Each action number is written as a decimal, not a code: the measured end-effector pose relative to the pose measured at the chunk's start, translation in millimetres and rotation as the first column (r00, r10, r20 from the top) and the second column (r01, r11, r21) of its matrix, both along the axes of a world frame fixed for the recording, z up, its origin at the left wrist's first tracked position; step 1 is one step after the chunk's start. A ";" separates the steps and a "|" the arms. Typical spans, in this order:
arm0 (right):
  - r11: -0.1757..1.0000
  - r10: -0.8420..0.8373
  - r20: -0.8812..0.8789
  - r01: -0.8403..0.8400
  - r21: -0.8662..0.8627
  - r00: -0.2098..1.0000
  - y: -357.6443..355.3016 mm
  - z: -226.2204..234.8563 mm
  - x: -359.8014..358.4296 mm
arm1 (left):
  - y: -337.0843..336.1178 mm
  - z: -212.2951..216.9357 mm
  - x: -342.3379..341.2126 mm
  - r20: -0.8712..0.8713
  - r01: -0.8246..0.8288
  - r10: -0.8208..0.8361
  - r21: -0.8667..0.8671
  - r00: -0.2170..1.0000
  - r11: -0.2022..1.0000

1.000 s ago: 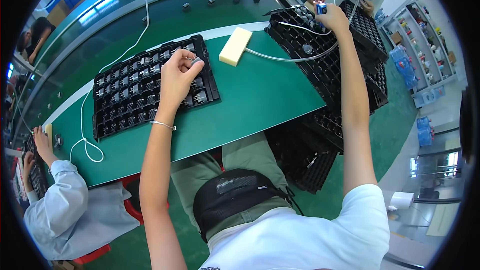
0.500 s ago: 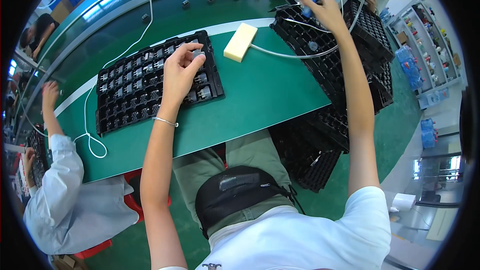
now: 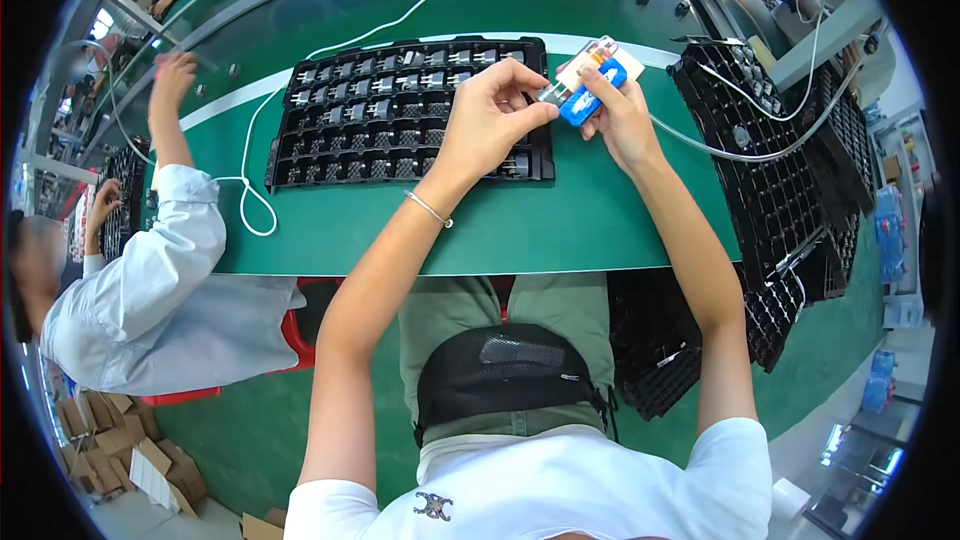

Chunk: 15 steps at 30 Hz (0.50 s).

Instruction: Cleaning and wiping small electronic components on a sponge pad before placing them into a tray.

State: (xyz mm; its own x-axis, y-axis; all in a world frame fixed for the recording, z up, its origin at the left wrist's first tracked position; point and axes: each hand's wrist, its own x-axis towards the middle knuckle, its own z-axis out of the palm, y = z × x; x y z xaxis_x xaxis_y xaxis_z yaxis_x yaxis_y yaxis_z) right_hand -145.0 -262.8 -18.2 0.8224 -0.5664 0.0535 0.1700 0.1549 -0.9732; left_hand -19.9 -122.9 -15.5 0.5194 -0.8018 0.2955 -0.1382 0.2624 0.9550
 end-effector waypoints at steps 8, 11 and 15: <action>0.998 0.033 -0.048 -0.030 0.051 0.998 -3.6 1.7 -6.0 | 0.8 4.4 3.3 0.092 0.063 -0.070 0.069 0.993 0.996; 0.997 0.013 -0.011 -0.012 0.070 1.000 -8.1 6.3 -9.8 | 2.2 8.8 3.3 0.093 0.001 -0.006 0.056 0.996 0.998; 0.997 0.015 -0.064 -0.010 0.072 0.998 3.9 3.3 -8.8 | 2.4 2.3 3.7 0.185 0.033 -0.047 0.077 0.982 0.996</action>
State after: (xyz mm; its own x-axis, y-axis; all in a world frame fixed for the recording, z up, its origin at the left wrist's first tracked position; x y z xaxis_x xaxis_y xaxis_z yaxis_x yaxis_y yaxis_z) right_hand -153.8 -258.8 -15.0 0.8298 -0.5566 -0.0405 0.1046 0.2263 -0.9684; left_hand -16.1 -120.5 -13.3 0.4280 -0.8438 0.3237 -0.3062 0.2016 0.9304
